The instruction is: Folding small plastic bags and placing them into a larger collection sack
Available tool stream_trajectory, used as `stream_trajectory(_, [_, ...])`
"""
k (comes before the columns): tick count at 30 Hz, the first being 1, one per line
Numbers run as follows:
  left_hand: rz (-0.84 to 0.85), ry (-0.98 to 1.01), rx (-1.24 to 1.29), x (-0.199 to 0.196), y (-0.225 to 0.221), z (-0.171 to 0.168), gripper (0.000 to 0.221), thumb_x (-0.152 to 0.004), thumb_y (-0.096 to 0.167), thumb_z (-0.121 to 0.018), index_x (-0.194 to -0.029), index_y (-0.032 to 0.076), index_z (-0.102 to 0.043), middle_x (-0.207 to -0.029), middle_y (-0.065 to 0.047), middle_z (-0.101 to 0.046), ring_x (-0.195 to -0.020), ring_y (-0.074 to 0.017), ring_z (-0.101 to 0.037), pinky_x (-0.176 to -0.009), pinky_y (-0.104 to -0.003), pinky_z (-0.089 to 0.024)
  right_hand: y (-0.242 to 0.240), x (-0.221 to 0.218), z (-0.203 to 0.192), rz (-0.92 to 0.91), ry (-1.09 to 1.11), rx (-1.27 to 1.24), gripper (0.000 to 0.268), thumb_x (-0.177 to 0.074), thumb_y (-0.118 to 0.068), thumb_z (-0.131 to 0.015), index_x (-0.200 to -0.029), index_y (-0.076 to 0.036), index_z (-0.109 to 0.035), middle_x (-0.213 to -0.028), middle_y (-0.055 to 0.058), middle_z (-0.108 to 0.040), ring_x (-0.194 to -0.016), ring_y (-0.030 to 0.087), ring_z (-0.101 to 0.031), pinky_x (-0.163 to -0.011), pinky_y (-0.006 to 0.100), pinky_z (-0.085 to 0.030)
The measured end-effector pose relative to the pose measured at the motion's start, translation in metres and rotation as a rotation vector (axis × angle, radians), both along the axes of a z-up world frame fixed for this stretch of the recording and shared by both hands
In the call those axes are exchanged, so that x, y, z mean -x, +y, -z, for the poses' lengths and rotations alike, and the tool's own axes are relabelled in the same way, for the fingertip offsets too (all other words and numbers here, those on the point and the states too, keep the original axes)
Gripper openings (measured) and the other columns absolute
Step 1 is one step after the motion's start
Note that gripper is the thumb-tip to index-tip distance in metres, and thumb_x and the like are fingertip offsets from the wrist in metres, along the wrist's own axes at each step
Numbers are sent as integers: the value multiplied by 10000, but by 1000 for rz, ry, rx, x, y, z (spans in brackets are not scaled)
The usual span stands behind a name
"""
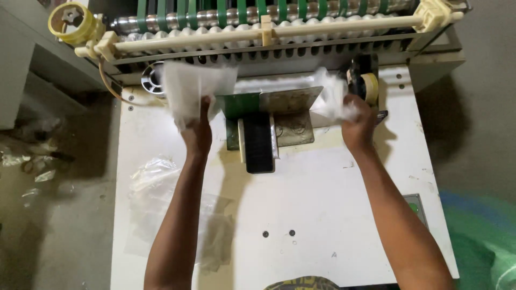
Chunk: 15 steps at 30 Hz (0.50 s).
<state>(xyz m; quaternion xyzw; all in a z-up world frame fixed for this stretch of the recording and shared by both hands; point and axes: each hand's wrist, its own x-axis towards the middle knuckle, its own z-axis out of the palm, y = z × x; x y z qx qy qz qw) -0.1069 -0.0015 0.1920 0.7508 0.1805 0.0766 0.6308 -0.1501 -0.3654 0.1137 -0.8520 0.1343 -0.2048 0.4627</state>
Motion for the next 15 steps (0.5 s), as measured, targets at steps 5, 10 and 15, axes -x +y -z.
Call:
stream_trajectory(5, [-6, 149, -112, 99, 19, -35, 533, -865, 603, -779, -1246, 233, -745, -1297, -63, -714, -1284, -234, -628, -1147, -370, -394, -16, 154, 0, -363, -191, 277, 227, -794, 56, -795, -949, -106, -755, -1253, 114, -729, -1198, 317, -686, -1075, 422, -519])
stream_trajectory(10, [150, 222, -162, 170, 14, -79, 512, -767, 442, -901, -1175, 167, -760, -1178, -89, -752, -1170, -203, -680, -1127, -402, -460, -42, 234, 45, -492, 72, 274, 364, -711, -280, -868, -1043, -211, -736, -1291, 12, -723, -1362, 283, -565, -1219, 461, -302])
stream_trajectory(15, [483, 476, -318, 223, -2, -76, 582, -738, 456, -895, -1182, 95, -793, -1148, -220, -762, -1151, -377, -695, -1056, -529, -497, -10, 253, -50, -655, 155, 257, 700, -650, -159, -615, -1349, -171, -640, -1505, 84, -568, -1529, 390, -316, -1248, 559, -142])
